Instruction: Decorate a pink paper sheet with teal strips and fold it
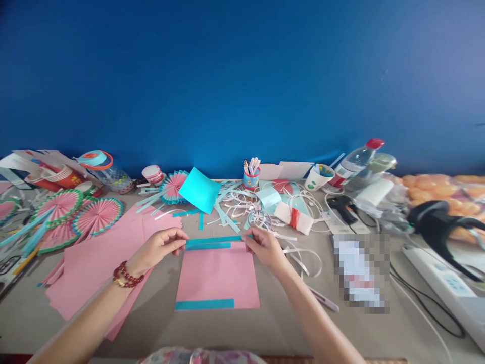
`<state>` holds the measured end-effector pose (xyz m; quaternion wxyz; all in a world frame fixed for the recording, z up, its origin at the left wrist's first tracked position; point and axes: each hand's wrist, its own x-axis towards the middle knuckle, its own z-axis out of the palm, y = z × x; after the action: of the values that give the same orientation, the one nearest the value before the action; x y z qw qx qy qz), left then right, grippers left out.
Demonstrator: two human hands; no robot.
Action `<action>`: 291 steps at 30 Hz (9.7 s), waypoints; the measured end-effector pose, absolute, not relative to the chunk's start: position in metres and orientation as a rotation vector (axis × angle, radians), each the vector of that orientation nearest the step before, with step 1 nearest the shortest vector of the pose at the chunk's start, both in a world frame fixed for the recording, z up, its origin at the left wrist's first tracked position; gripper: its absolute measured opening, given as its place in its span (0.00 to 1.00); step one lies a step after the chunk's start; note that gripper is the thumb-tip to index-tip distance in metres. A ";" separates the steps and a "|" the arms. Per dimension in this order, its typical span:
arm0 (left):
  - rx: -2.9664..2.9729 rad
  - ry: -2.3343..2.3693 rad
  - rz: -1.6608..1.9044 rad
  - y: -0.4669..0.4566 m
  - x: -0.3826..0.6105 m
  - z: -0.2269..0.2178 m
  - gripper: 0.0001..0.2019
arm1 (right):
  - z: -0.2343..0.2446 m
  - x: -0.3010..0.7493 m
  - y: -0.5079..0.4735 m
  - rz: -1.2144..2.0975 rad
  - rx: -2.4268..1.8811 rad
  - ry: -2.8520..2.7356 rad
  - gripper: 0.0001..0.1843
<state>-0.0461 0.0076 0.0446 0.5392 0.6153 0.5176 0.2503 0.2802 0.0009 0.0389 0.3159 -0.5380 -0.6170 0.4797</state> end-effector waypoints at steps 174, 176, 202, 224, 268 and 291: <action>2.568 1.173 0.183 -0.052 -0.015 0.027 0.14 | 0.077 0.366 0.041 1.389 -1.287 -1.297 0.17; 2.554 1.166 0.153 -0.051 -0.013 0.030 0.12 | 0.078 0.369 0.043 1.403 -1.253 -1.253 0.17; 1.855 1.140 0.990 -0.039 0.046 0.076 0.03 | 0.080 0.257 -0.042 0.633 -1.076 -2.102 0.07; 1.811 1.201 0.917 -0.035 0.050 0.079 0.06 | 0.080 0.266 -0.034 0.428 -1.139 -2.262 0.09; 2.663 1.004 0.419 -0.040 0.023 -0.002 0.14 | 0.058 0.308 -0.012 1.878 -1.434 -1.671 0.23; 2.454 1.026 0.521 -0.038 0.021 -0.011 0.17 | 0.045 0.271 0.034 1.885 -1.547 -1.693 0.28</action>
<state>0.0210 -0.0385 -0.0107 0.2139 0.8845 0.3697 0.1877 0.2711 0.0335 0.0447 0.0864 -0.5191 -0.5682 0.6326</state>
